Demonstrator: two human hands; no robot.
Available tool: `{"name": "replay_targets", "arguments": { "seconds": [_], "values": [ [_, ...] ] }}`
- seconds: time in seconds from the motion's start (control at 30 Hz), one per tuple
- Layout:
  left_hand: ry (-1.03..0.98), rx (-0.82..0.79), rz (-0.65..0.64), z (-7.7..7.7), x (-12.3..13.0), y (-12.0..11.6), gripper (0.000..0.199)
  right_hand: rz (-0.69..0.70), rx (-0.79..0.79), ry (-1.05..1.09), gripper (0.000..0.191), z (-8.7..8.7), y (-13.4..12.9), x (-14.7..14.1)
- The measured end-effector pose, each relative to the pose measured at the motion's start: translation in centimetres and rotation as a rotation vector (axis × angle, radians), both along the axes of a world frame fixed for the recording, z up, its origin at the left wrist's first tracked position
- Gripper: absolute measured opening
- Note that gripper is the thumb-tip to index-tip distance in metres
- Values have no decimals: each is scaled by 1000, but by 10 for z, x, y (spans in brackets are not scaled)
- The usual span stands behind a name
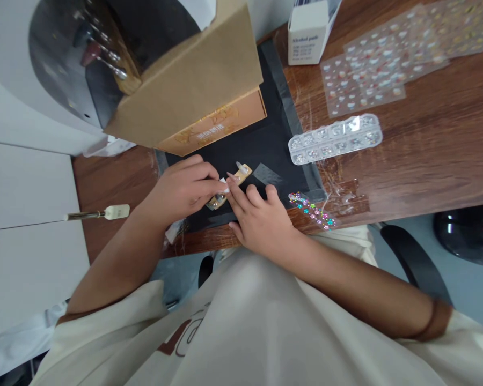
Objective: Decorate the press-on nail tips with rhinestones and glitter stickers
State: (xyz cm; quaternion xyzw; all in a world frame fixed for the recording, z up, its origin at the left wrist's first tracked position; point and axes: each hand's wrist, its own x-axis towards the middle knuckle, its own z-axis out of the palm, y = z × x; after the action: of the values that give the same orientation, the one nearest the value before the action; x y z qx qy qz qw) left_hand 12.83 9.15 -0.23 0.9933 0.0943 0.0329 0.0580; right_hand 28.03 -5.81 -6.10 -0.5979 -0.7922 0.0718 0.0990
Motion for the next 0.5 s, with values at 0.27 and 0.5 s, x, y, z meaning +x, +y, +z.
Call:
{"name": "replay_targets", "arguments": {
  "seconds": [0.27, 0.5],
  "values": [
    [49, 65, 50, -3, -2, 9, 32, 14, 5, -7, 67, -2, 0, -1],
    [-7, 49, 183, -4, -8, 1, 29, 21, 7, -4, 65, -1, 0, 0]
  ]
}}
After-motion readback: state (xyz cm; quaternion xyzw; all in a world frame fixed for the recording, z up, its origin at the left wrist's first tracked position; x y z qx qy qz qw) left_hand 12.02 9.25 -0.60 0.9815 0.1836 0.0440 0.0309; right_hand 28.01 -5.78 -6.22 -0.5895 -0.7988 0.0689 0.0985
